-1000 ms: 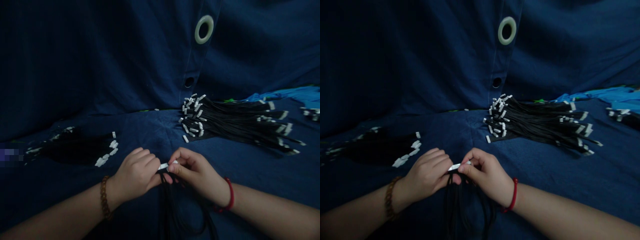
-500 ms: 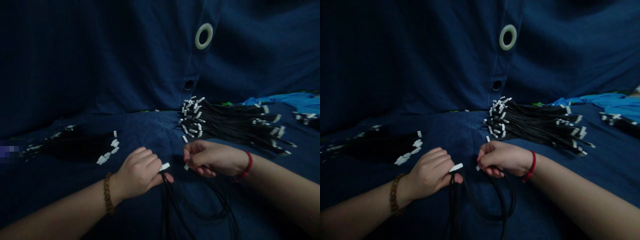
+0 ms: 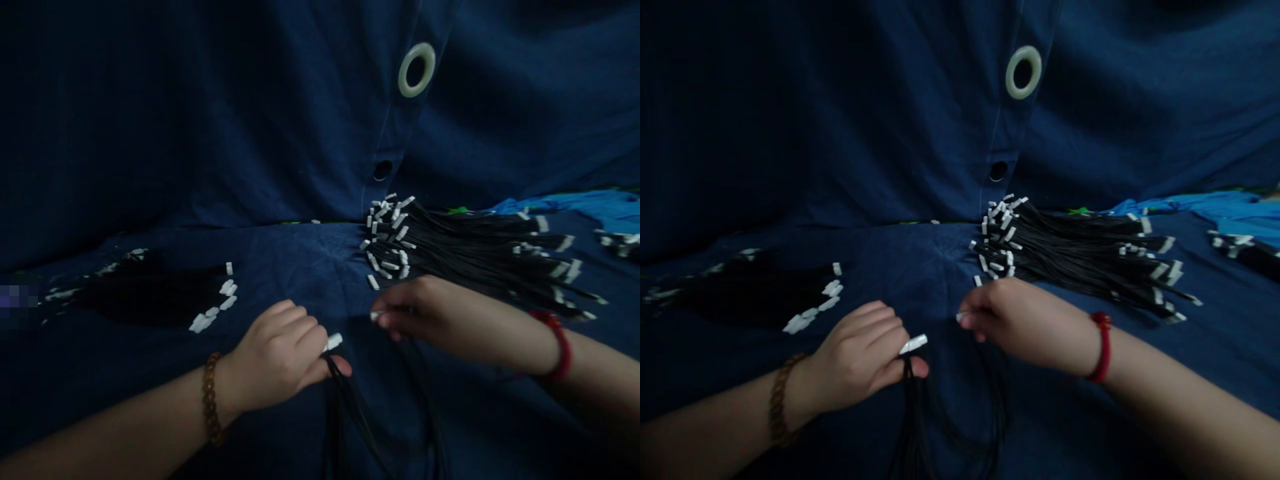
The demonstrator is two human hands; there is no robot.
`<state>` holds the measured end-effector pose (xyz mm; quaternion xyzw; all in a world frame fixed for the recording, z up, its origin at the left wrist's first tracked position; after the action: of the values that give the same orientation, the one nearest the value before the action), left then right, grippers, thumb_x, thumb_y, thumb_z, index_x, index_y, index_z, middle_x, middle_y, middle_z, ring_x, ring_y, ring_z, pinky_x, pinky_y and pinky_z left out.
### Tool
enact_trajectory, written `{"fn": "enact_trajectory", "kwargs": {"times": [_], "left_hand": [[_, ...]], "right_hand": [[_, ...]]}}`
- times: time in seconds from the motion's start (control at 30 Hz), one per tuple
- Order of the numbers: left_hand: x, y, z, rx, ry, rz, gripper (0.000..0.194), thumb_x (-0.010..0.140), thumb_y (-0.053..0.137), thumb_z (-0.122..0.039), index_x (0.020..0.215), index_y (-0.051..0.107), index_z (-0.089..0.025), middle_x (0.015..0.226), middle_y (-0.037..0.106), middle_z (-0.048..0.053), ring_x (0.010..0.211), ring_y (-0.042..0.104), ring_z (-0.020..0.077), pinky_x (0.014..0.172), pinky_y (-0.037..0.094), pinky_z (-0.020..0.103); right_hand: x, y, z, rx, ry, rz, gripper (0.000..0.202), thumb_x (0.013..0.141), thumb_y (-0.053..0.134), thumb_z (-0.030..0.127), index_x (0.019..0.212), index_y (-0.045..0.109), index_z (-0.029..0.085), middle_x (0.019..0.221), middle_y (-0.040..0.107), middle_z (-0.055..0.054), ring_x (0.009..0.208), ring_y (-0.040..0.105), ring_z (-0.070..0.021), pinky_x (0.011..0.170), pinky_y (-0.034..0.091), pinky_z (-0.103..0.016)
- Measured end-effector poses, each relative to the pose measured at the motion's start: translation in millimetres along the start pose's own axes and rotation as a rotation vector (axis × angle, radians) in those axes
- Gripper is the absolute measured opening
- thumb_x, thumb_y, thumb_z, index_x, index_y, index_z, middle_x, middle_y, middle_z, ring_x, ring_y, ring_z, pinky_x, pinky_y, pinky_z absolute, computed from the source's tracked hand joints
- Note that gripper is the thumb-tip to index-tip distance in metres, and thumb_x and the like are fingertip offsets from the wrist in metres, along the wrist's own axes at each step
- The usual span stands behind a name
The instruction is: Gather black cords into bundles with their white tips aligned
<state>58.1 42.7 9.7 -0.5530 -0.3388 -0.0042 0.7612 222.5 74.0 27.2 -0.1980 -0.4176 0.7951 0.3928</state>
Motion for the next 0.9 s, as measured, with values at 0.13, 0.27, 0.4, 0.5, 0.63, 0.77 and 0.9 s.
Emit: {"fn": "enact_trajectory", "kwargs": {"times": [0.13, 0.27, 0.4, 0.5, 0.63, 0.77, 0.9], "left_hand": [[-1, -1.2, 2, -0.01, -0.024, -0.035, 0.034, 0.085, 0.046, -0.034, 0.057, 0.048, -0.015, 0.052, 0.046, 0.0, 0.053, 0.041, 0.0138, 0.054, 0.032, 0.029], [-1, -2.5, 1, -0.025, -0.013, -0.032, 0.031, 0.085, 0.046, -0.029, 0.058, 0.049, -0.015, 0.054, 0.048, 0.001, 0.055, 0.041, 0.0146, 0.055, 0.034, 0.03], [0, -4.8, 0, -0.045, 0.019, -0.056, 0.033, 0.085, 0.046, -0.029, 0.056, 0.049, -0.015, 0.051, 0.047, 0.001, 0.053, 0.039, 0.0137, 0.055, 0.034, 0.03], [0, -6.8, -2, -0.056, 0.057, -0.097, 0.037, 0.086, 0.045, -0.032, 0.054, 0.049, -0.014, 0.05, 0.047, 0.001, 0.052, 0.038, 0.0135, 0.055, 0.035, 0.031], [-1, -7.1, -2, -0.043, 0.058, -0.108, 0.037, 0.087, 0.042, -0.031, 0.055, 0.051, -0.013, 0.051, 0.049, 0.002, 0.053, 0.04, 0.0138, 0.059, 0.037, 0.033], [-1, -3.5, -2, -0.035, 0.042, -0.058, 0.037, 0.087, 0.041, -0.03, 0.055, 0.05, -0.014, 0.051, 0.048, 0.002, 0.053, 0.04, 0.0139, 0.06, 0.036, 0.033], [-1, 4.0, -1, -0.056, 0.03, 0.06, 0.037, 0.086, 0.04, -0.037, 0.062, 0.054, -0.013, 0.057, 0.052, 0.003, 0.056, 0.044, 0.0152, 0.063, 0.037, 0.033]], "right_hand": [[9, 22, 20, 0.091, -0.116, -0.121, 0.019, 0.09, 0.045, 0.029, 0.088, 0.063, 0.022, 0.078, 0.064, 0.003, 0.07, 0.058, -0.0102, 0.063, 0.039, -0.019], [8, 40, 25, 0.267, -0.144, -0.115, 0.022, 0.091, 0.043, 0.026, 0.083, 0.062, 0.019, 0.075, 0.062, 0.003, 0.069, 0.056, -0.0093, 0.064, 0.038, -0.018], [9, 50, 17, 0.547, -0.076, -0.022, 0.022, 0.089, 0.048, 0.028, 0.085, 0.065, 0.017, 0.075, 0.063, 0.0, 0.072, 0.056, -0.0127, 0.067, 0.038, -0.022], [10, 56, 8, 0.718, 0.007, -0.022, 0.025, 0.084, 0.055, 0.029, 0.099, 0.064, 0.012, 0.078, 0.064, -0.004, 0.072, 0.057, -0.0147, 0.067, 0.041, -0.025], [13, 67, 6, 0.959, 0.077, 0.014, 0.029, 0.081, 0.058, 0.028, 0.102, 0.061, 0.009, 0.075, 0.064, -0.005, 0.064, 0.056, -0.0109, 0.061, 0.042, -0.022], [14, 75, 7, 1.14, 0.124, 0.052, 0.022, 0.081, 0.056, 0.028, 0.089, 0.062, 0.009, 0.069, 0.063, -0.004, 0.061, 0.056, -0.0091, 0.058, 0.041, -0.02], [14, 76, 2, 1.18, 0.191, 0.015, 0.019, 0.076, 0.06, 0.026, 0.085, 0.064, 0.009, 0.067, 0.064, -0.005, 0.06, 0.056, -0.0101, 0.06, 0.041, -0.023]]}}
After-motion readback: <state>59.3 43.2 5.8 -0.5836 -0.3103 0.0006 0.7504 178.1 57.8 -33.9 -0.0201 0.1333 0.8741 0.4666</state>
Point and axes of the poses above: each hand's wrist, its own x-axis towards the middle knuckle, its own y-axis out of the palm, z = x × y, the point moved 5 cm from there along x, towards the middle knuckle
